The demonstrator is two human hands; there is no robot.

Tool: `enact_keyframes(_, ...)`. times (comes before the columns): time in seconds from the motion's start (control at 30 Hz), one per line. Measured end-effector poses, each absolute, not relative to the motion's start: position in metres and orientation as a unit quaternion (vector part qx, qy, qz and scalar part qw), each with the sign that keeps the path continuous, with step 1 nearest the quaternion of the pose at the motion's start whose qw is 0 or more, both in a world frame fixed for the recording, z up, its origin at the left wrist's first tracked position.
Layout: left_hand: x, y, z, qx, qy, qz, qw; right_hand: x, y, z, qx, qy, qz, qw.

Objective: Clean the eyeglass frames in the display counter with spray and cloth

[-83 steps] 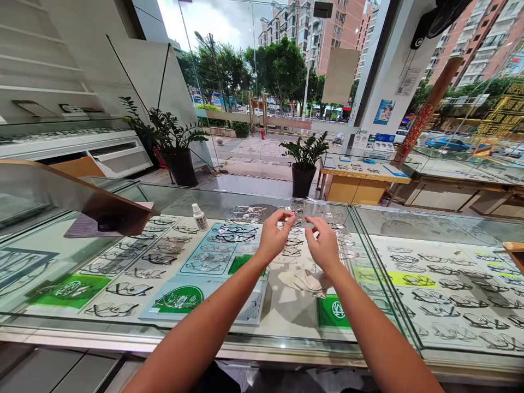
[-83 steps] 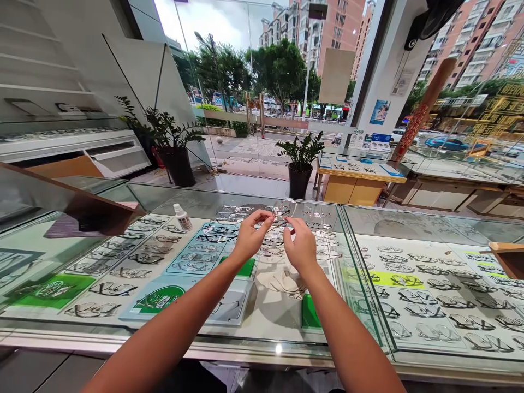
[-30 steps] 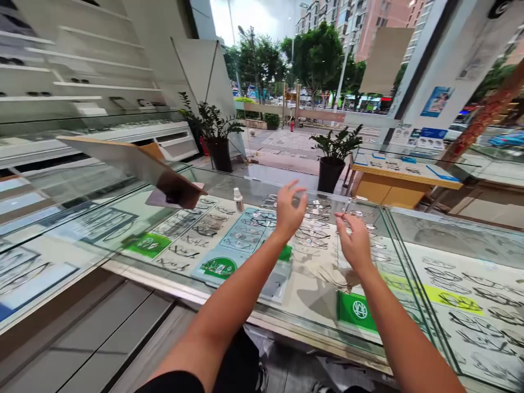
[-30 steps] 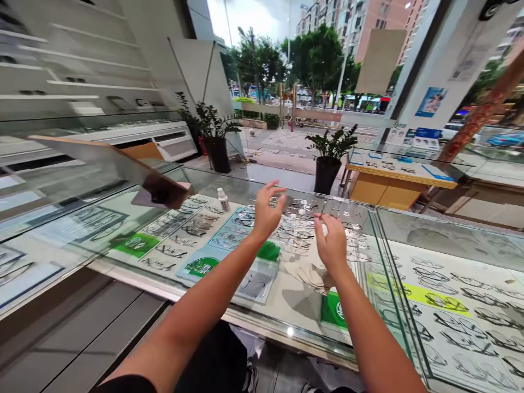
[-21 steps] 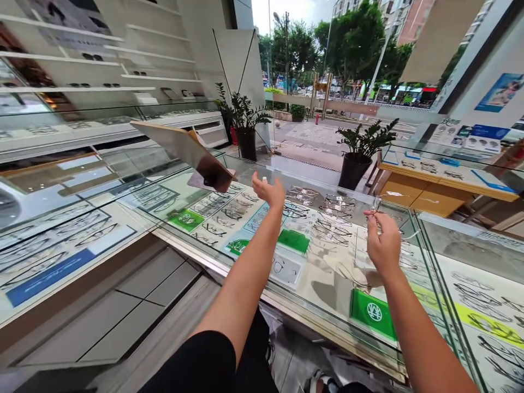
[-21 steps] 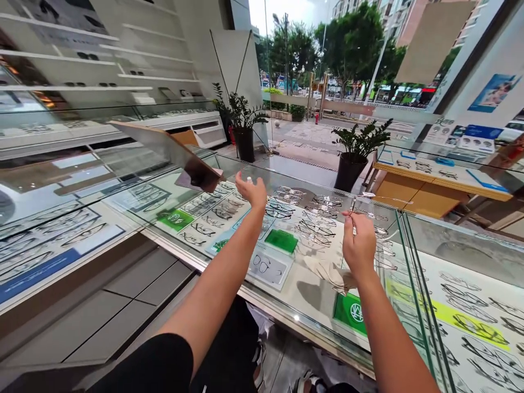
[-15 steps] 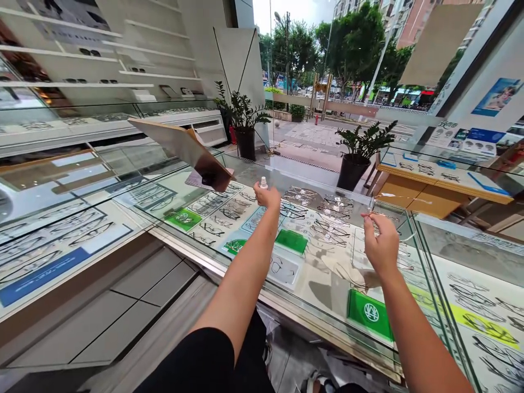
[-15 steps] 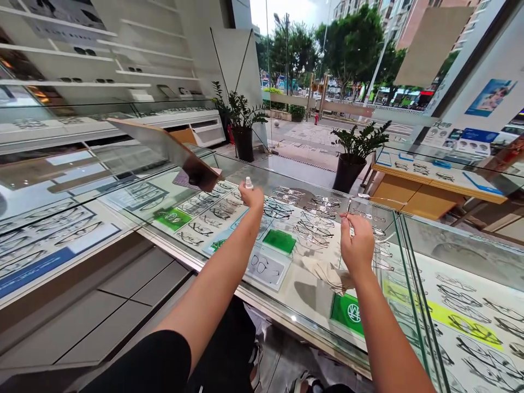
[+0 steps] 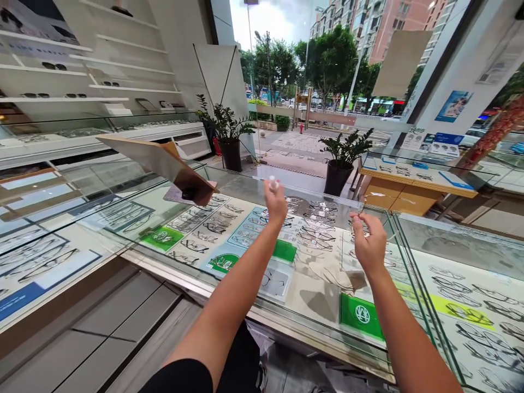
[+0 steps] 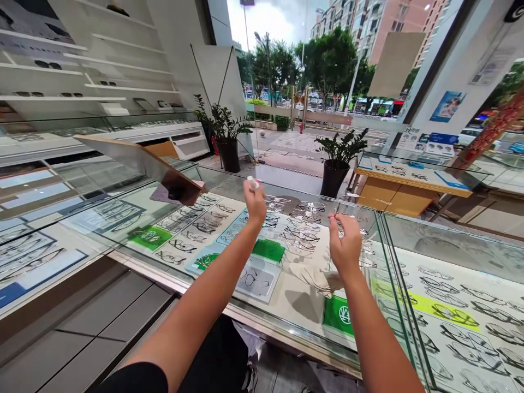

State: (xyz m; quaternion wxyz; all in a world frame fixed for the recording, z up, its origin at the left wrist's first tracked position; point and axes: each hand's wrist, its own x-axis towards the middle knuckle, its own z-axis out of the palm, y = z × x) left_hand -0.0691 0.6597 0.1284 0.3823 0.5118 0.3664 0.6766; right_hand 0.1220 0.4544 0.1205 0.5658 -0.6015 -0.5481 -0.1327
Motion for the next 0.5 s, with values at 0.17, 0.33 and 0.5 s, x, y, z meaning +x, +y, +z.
enact_keyframes(0.17, -0.028, 0.591, 0.136, 0.543, 0.134, 0.412, 0.720, 0.118, 0.455, 0.123, -0.584, -0.564, -0.070, 0.580)
enact_keyframes(0.33, -0.029, 0.569, 0.139, 0.535, 0.086, 0.286, 0.790, 0.112, 0.455, 0.124, -0.578, -0.571, -0.015, 0.583)
enact_keyframes(0.5, -0.028, 0.575, 0.134, 0.543, 0.081, 0.305, 0.778, 0.109, 0.453, 0.126, -0.576, -0.578, 0.039, 0.577)
